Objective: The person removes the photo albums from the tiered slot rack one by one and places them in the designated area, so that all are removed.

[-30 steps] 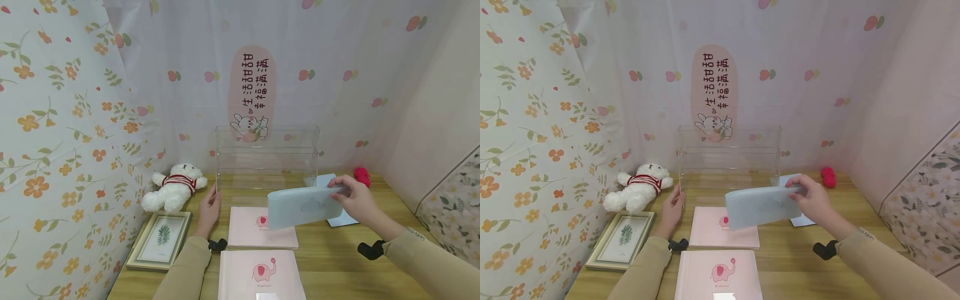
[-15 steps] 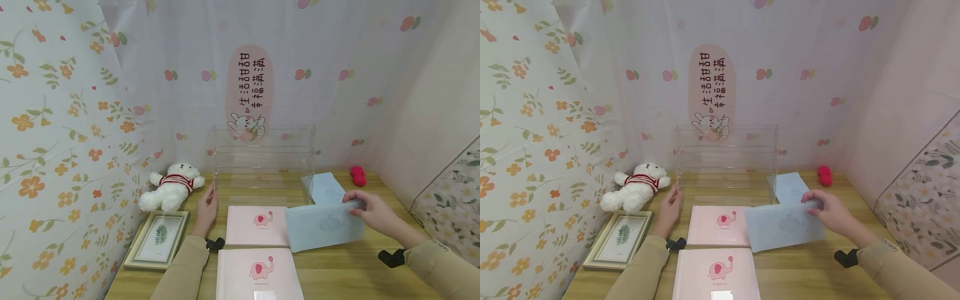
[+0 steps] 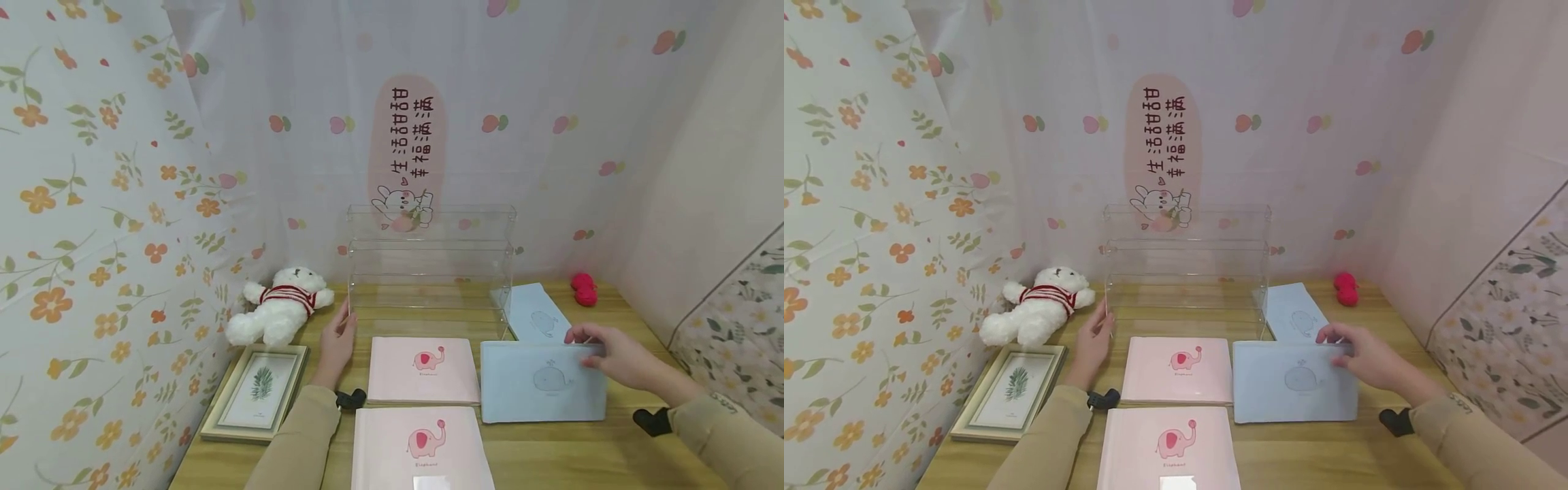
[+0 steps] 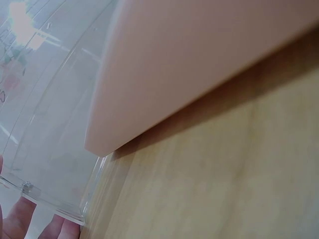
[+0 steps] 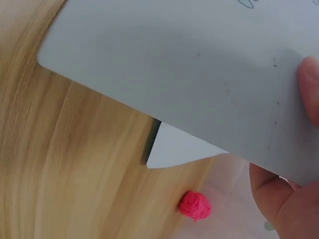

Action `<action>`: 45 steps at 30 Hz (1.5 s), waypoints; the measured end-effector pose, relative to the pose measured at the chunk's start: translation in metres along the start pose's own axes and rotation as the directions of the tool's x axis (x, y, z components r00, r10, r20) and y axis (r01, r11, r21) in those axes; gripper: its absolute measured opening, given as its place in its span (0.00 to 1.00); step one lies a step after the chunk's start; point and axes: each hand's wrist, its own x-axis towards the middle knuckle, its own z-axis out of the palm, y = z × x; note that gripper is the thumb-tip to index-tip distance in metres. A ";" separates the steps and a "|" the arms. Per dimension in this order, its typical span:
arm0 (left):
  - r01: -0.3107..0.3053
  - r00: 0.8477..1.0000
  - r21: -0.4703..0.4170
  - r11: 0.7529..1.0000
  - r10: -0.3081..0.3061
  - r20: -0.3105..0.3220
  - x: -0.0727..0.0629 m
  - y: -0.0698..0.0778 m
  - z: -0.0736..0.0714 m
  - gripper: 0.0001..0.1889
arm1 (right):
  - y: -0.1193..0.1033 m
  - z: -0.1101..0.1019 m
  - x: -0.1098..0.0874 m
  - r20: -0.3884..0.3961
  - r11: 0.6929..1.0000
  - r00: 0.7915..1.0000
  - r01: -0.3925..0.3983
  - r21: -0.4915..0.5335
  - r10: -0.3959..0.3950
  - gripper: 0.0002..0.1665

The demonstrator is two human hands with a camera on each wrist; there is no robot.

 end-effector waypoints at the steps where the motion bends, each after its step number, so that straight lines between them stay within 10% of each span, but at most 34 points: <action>1: 0.007 1.000 0.000 1.000 -0.007 0.000 0.000 0.000 0.000 0.27 | 0.001 0.000 0.001 0.013 1.000 1.000 -0.006 -0.008 0.006 0.23; 13: -0.005 1.000 0.009 1.000 0.005 -0.007 0.000 0.000 -0.001 0.26 | 0.011 0.004 0.006 0.141 0.997 0.989 -0.038 -0.060 0.046 0.25; 31: -0.027 1.000 -0.031 0.999 0.028 0.003 0.000 -0.003 0.000 0.27 | 0.036 0.050 0.010 0.364 0.973 0.903 -0.193 -0.127 0.227 0.25; 45: -0.031 0.999 -0.050 0.998 0.031 0.010 0.002 -0.006 0.000 0.26 | 0.040 0.052 0.009 0.321 0.978 0.926 -0.167 -0.121 0.198 0.24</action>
